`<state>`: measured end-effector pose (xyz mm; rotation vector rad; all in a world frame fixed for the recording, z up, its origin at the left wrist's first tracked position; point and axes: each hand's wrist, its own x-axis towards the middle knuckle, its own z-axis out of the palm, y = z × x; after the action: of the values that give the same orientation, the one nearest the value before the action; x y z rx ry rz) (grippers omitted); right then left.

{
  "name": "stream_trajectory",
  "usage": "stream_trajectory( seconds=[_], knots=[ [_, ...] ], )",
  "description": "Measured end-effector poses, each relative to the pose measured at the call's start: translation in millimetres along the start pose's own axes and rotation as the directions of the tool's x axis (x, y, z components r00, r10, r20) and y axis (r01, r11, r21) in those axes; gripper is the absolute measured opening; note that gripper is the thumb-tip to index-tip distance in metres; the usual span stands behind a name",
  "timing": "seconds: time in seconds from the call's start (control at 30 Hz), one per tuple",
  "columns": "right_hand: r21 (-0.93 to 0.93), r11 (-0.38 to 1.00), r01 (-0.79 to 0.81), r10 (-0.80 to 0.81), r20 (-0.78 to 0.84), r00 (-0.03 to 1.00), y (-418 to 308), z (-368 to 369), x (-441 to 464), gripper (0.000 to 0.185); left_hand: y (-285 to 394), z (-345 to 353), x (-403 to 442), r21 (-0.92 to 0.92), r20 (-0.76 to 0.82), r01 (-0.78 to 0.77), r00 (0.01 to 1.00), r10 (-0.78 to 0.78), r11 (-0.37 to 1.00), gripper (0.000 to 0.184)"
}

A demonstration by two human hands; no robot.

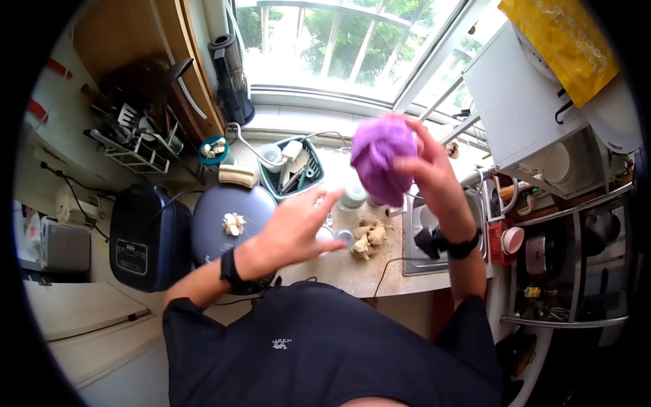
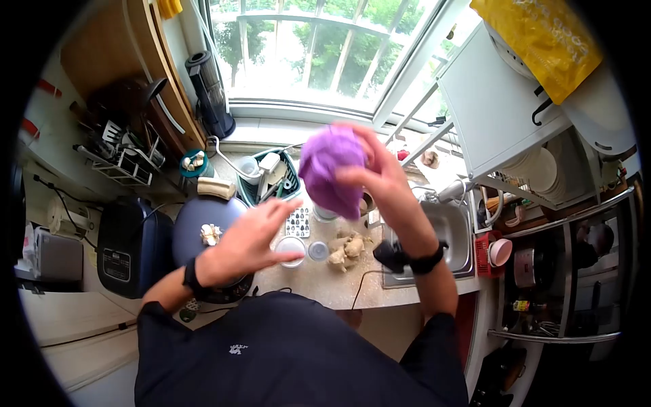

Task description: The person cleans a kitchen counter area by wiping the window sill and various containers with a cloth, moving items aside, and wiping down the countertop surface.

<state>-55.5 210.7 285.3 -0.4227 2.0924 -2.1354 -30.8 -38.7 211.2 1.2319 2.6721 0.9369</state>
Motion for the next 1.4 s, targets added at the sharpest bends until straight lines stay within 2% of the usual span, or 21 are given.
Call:
stream_trajectory(
  seconds=[0.07, 0.13, 0.17, 0.2, 0.23, 0.27, 0.33, 0.37, 0.4, 0.5, 0.53, 0.6, 0.67, 0.73, 0.77, 0.8, 0.9, 1.0, 1.13, 1.2, 1.4],
  knots=[
    [-0.112, 0.989, 0.096, -0.105, -0.071, 0.992, -21, 17, 62, 0.064, -15, -48, 45, 0.100, -0.150, 0.099, 0.985, -0.084, 0.990, 0.073],
    [-0.226, 0.952, 0.205, -0.241, -0.141, 0.960, 6, 31, 115, 0.057, -53, -54, 83, -0.049, -0.326, 0.139, 0.934, -0.147, 0.989, 0.052],
    [-0.502, 0.812, 0.297, -0.414, -0.137, 0.900, 31, 31, 150, 0.058, -69, -65, 106, -0.226, -0.222, 0.278, 0.918, -0.328, 0.933, 0.042],
    [-0.524, 0.789, 0.320, -0.470, -0.180, 0.864, 45, 42, 171, 0.058, -115, -56, 124, -0.306, -0.214, 0.196, 0.940, -0.267, 0.932, 0.038],
    [-0.608, 0.741, 0.285, -0.483, -0.188, 0.855, 72, 44, 199, 0.060, -130, -54, 138, -0.521, -0.145, 0.288, 0.898, -0.416, 0.803, 0.036],
    [-0.547, 0.820, 0.166, -0.335, -0.225, 0.915, 95, 46, 222, 0.061, -144, -52, 152, -0.698, -0.041, 0.364, 0.839, -0.542, 0.617, 0.035],
    [-0.526, 0.850, 0.032, -0.216, -0.293, 0.931, 137, 46, 258, 0.058, -199, -33, 176, -0.817, 0.088, 0.429, 0.752, -0.653, 0.384, 0.036],
    [-0.534, 0.844, -0.042, -0.150, -0.312, 0.938, 154, 42, 273, 0.058, -219, -24, 183, -0.808, 0.096, 0.463, 0.712, -0.696, 0.363, 0.036],
    [-0.540, 0.833, -0.119, -0.079, -0.329, 0.941, 175, 37, 287, 0.058, -248, -7, 189, -0.815, 0.045, 0.440, 0.698, -0.715, 0.378, 0.033],
    [-0.628, 0.744, -0.228, 0.015, -0.326, 0.945, 242, 18, 321, 0.056, -331, 33, 203, -0.696, 0.072, 0.559, 0.679, -0.731, 0.450, 0.036],
    [-0.655, 0.727, -0.204, -0.015, -0.312, 0.950, 262, 11, 327, 0.045, -339, 36, 209, -0.634, 0.093, 0.609, 0.672, -0.735, 0.476, 0.039],
    [-0.797, 0.592, -0.124, -0.119, -0.238, 0.964, 302, -1, 339, 0.036, -343, 58, 215, -0.292, -0.277, 0.726, 0.558, -0.782, 0.622, 0.051],
    [-0.923, 0.384, 0.015, -0.259, -0.091, 0.962, 344, -8, 351, 0.027, -366, 71, 219, -0.140, -0.175, 0.723, 0.654, -0.736, 0.676, 0.049],
    [-0.962, 0.141, 0.234, -0.375, 0.167, 0.912, 377, -17, 360, 0.027, -387, 93, 227, -0.147, -0.083, 0.727, 0.666, -0.741, 0.671, 0.032],
    [-0.960, 0.175, 0.219, -0.357, 0.146, 0.923, 383, -16, 361, 0.027, -393, 100, 221, -0.117, -0.102, 0.700, 0.697, -0.710, 0.704, 0.030],
    [-0.954, 0.040, 0.297, -0.408, 0.255, 0.877, 393, -19, 365, 0.020, -399, 108, 227, -0.086, -0.108, 0.667, 0.732, -0.673, 0.740, 0.028],
    [-0.916, -0.002, 0.400, -0.215, 0.391, 0.895, 432, -30, 365, 0.014, -421, 139, 237, 0.091, 0.006, 0.671, 0.738, -0.674, 0.736, 0.023],
    [-0.920, -0.005, 0.393, -0.176, 0.387, 0.905, 436, -46, 356, 0.015, -404, 149, 246, 0.125, -0.029, 0.644, 0.763, -0.646, 0.755, 0.021],
    [-0.912, -0.241, 0.332, -0.038, 0.351, 0.936, 426, -72, 330, 0.024, -395, 170, 259, 0.096, 0.059, 0.508, 0.856, -0.514, 0.856, 0.023],
    [-0.930, -0.287, 0.228, -0.006, 0.240, 0.971, 420, -88, 317, 0.025, -383, 184, 271, 0.018, 0.066, 0.486, 0.871, -0.486, 0.874, 0.024],
    [-0.952, -0.305, 0.026, 0.059, 0.008, 0.998, 418, -130, 296, 0.022, -362, 200, 316, 0.013, 0.221, 0.385, 0.899, -0.379, 0.923, 0.032]
  ],
)
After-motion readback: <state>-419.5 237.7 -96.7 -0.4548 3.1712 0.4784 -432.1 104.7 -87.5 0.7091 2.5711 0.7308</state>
